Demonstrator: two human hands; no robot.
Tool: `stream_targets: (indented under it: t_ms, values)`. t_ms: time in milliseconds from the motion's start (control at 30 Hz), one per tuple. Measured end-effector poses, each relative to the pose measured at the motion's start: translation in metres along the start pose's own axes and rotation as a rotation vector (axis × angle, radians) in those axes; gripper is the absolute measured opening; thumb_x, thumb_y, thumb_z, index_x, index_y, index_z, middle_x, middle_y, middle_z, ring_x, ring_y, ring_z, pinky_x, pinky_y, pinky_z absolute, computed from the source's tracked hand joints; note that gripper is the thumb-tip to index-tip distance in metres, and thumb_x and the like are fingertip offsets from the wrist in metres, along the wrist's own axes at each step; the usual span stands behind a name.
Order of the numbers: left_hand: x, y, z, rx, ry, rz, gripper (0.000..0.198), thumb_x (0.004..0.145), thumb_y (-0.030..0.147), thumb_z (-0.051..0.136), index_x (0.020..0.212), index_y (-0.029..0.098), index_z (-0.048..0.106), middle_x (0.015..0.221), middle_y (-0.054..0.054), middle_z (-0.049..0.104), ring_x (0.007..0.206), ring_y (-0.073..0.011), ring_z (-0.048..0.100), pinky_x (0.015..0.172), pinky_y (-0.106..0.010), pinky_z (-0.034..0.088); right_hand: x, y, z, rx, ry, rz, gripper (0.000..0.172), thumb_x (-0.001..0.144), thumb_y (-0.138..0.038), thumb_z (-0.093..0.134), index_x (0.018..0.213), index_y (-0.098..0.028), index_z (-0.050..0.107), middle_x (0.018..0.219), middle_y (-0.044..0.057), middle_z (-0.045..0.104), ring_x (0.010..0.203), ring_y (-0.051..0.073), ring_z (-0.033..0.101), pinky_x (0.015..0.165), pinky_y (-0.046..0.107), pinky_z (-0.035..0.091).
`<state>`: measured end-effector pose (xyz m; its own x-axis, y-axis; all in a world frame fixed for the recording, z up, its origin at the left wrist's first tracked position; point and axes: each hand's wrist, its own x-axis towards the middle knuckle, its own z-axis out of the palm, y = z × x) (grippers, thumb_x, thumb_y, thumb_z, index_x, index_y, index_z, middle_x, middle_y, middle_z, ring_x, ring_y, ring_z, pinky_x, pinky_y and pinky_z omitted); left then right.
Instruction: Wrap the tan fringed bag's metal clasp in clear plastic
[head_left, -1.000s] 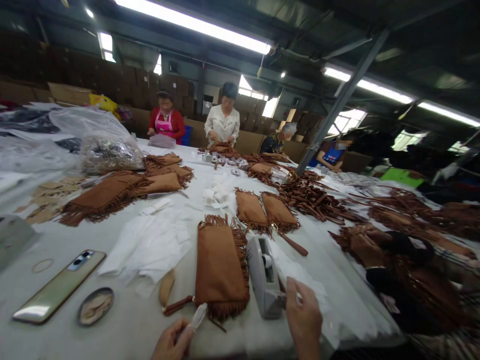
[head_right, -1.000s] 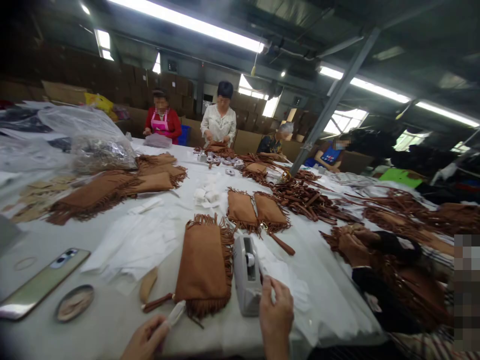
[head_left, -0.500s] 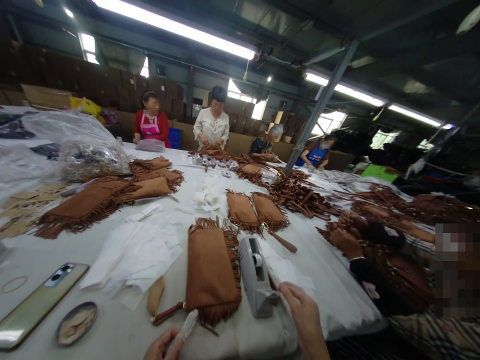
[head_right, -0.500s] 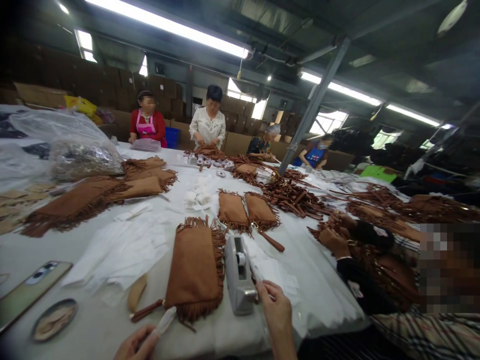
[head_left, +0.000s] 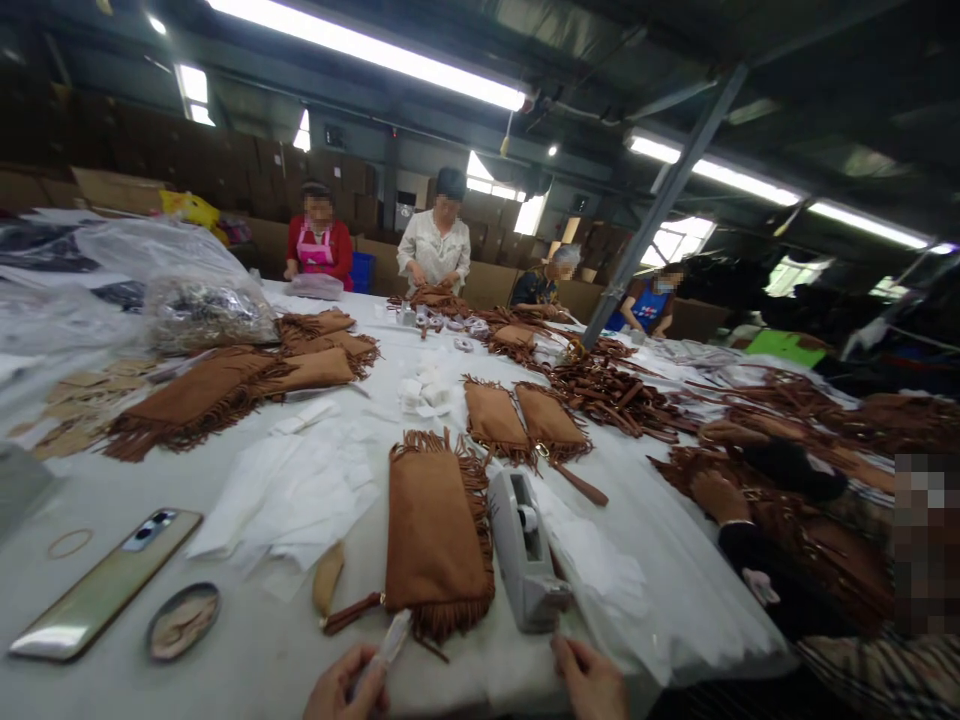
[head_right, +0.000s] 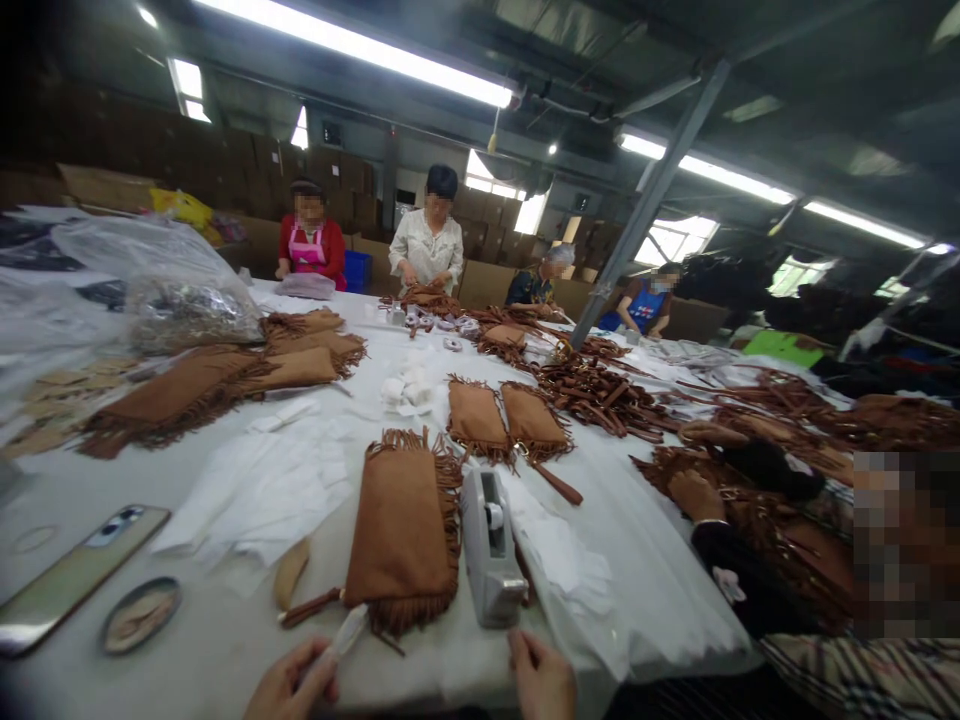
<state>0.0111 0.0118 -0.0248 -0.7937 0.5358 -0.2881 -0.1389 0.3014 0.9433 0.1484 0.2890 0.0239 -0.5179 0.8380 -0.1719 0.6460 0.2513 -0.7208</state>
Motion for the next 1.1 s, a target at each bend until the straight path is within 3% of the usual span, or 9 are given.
stream_targets:
  t_ms: [133,267,367,567,700,800,1100]
  values:
    - [-0.002,0.003,0.004,0.114,0.043,0.029,0.054,0.078,0.067,0.037,0.073,0.016,0.055,0.06,0.002,0.05,0.062,-0.0136,0.047,0.06,-0.022,0.033,-0.032,-0.02,0.031,0.102,-0.258,-0.128,0.041,0.07,-0.054,0.05,0.07,-0.016,0.067,0.068,0.006,0.065,0.07,0.022,0.058,0.068,0.029,0.043]
    - [-0.007,0.007,0.009,0.211,0.067,0.051,0.044,0.084,0.054,0.035,0.078,0.017,0.057,0.062,0.002,0.052,0.061,-0.0132,0.048,0.059,-0.022,0.032,-0.062,-0.068,0.069,0.16,-0.548,-0.304,0.038,0.079,-0.048,0.048,0.065,-0.015,0.062,0.059,0.0,0.054,0.061,0.014,0.049,0.058,0.023,0.037]
    - [-0.011,0.011,0.008,0.249,0.074,0.086,0.036,0.087,0.045,0.034,0.084,0.018,0.057,0.069,0.0,0.058,0.065,-0.0138,0.053,0.063,-0.022,0.035,-0.07,-0.091,0.091,0.194,-0.671,-0.372,0.034,0.08,-0.041,0.049,0.065,-0.013,0.062,0.057,-0.001,0.051,0.057,0.011,0.045,0.054,0.021,0.033]
    - [-0.015,0.017,0.004,0.33,0.073,0.15,0.028,0.089,0.032,0.031,0.087,0.021,0.057,0.079,-0.003,0.066,0.075,-0.0166,0.061,0.07,-0.023,0.04,-0.064,-0.096,0.12,0.106,-0.74,-0.405,0.031,0.078,-0.032,0.05,0.059,-0.011,0.061,0.056,-0.002,0.047,0.057,0.009,0.041,0.052,0.02,0.027]
    - [-0.014,0.015,0.003,0.397,0.088,0.172,0.028,0.089,0.029,0.03,0.089,0.022,0.057,0.08,-0.004,0.067,0.076,-0.0174,0.063,0.069,-0.023,0.042,-0.06,-0.096,0.128,0.044,-0.688,-0.38,0.031,0.075,-0.032,0.052,0.052,-0.011,0.056,0.052,-0.003,0.04,0.055,0.008,0.038,0.051,0.02,0.024]
    - [-0.014,0.012,0.003,0.407,0.088,0.191,0.028,0.09,0.029,0.03,0.088,0.021,0.057,0.079,-0.005,0.067,0.075,-0.0175,0.063,0.069,-0.024,0.042,-0.057,-0.096,0.13,0.046,-0.725,-0.372,0.033,0.073,-0.035,0.053,0.049,-0.012,0.053,0.051,-0.003,0.039,0.053,0.008,0.036,0.048,0.02,0.022]
    - [-0.014,0.006,0.008,0.164,0.108,0.125,0.034,0.089,0.041,0.033,0.085,0.019,0.059,0.074,-0.004,0.065,0.07,-0.0167,0.06,0.068,-0.024,0.044,-0.062,-0.076,0.145,0.161,-0.693,-0.103,0.039,0.07,-0.048,0.055,0.052,-0.013,0.056,0.044,-0.001,0.046,0.04,0.008,0.039,0.039,0.02,0.024]
